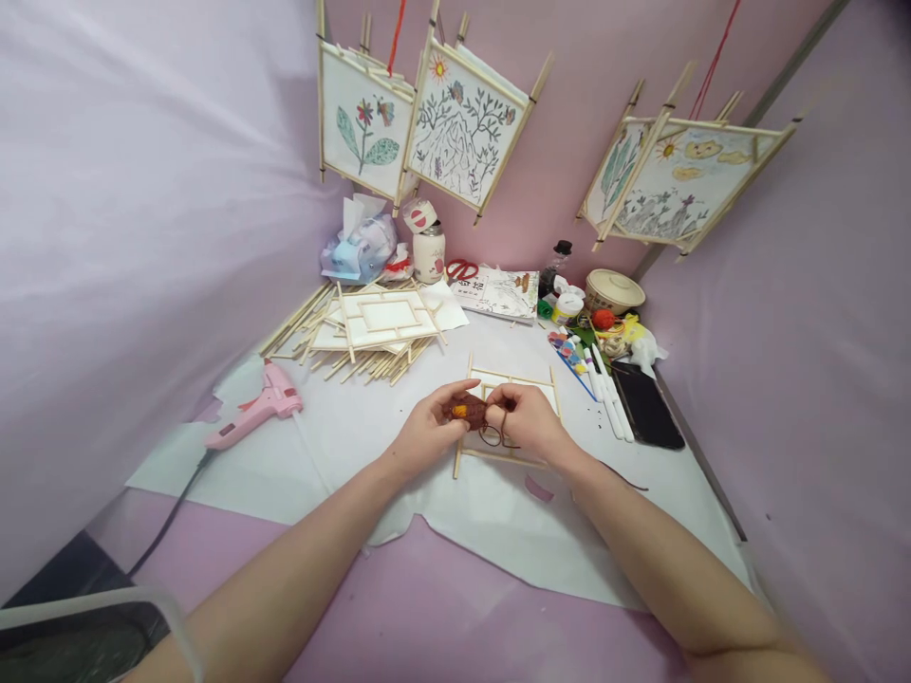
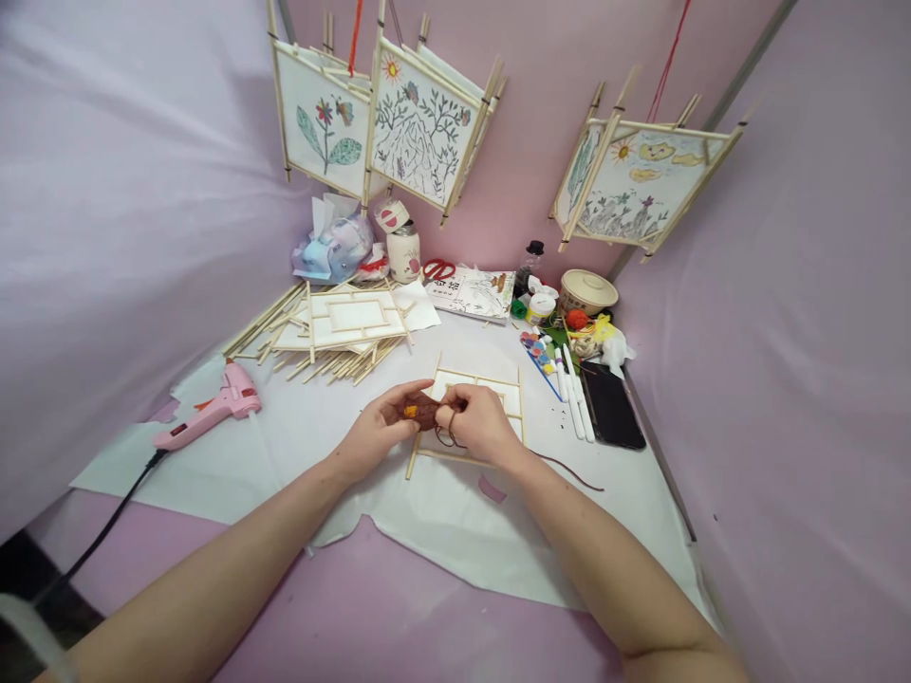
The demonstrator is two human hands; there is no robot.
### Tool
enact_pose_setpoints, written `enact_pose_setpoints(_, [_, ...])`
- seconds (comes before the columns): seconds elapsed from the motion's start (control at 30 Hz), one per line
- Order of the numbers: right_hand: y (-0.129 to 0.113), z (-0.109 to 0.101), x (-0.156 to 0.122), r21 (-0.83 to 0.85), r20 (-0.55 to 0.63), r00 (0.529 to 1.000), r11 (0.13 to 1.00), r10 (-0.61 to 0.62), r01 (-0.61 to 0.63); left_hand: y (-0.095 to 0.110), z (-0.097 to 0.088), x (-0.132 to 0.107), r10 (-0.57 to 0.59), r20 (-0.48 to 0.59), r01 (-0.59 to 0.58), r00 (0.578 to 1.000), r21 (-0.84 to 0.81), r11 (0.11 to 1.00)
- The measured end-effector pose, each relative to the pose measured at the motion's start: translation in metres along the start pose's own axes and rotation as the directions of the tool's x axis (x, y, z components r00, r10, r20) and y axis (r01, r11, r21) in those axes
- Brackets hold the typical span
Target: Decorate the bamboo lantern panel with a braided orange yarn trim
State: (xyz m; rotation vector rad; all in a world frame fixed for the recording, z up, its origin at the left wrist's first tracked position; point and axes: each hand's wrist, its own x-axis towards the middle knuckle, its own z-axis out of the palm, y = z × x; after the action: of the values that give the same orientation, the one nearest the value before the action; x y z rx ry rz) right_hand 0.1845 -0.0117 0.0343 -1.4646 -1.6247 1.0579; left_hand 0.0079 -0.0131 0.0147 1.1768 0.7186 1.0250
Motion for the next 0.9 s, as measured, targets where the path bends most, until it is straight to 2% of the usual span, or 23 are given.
enact_pose_setpoints(0.2, [0.005,-0.007,0.009,0.146,-0.005,1.0,0.989,0.018,-0.017,0.0,0.003,-0.005,-0.111,0.118,0.138,0.987,-0.258,0.956])
enact_pose_setpoints(0.37, [-0.006,-0.02,0.007,0.285,-0.042,0.999,0.958,0.001,0.011,0.007,0.008,-0.007,-0.213,0.107,0.239,0.971,-0.401,0.884])
enact_pose_setpoints(0.5, [-0.01,-0.028,0.007,0.393,-0.05,0.999,0.919,0.003,0.017,0.008,0.006,-0.004,-0.194,0.116,0.226,0.974,-0.461,0.858])
enact_pose_setpoints(0.6, [-0.014,-0.033,0.007,0.574,-0.045,0.999,0.817,-0.022,0.044,0.008,0.003,-0.003,-0.212,0.105,0.236,0.972,-0.473,0.849])
enact_pose_setpoints(0.67, [-0.018,-0.036,0.006,0.631,-0.031,0.999,0.775,-0.029,0.042,0.008,0.001,-0.004,-0.236,0.103,0.256,0.966,-0.468,0.846])
enact_pose_setpoints(0.9, [-0.021,-0.041,0.006,0.622,0.044,0.995,0.782,-0.084,0.039,0.006,0.0,-0.004,-0.215,0.078,0.225,0.974,-0.48,0.848])
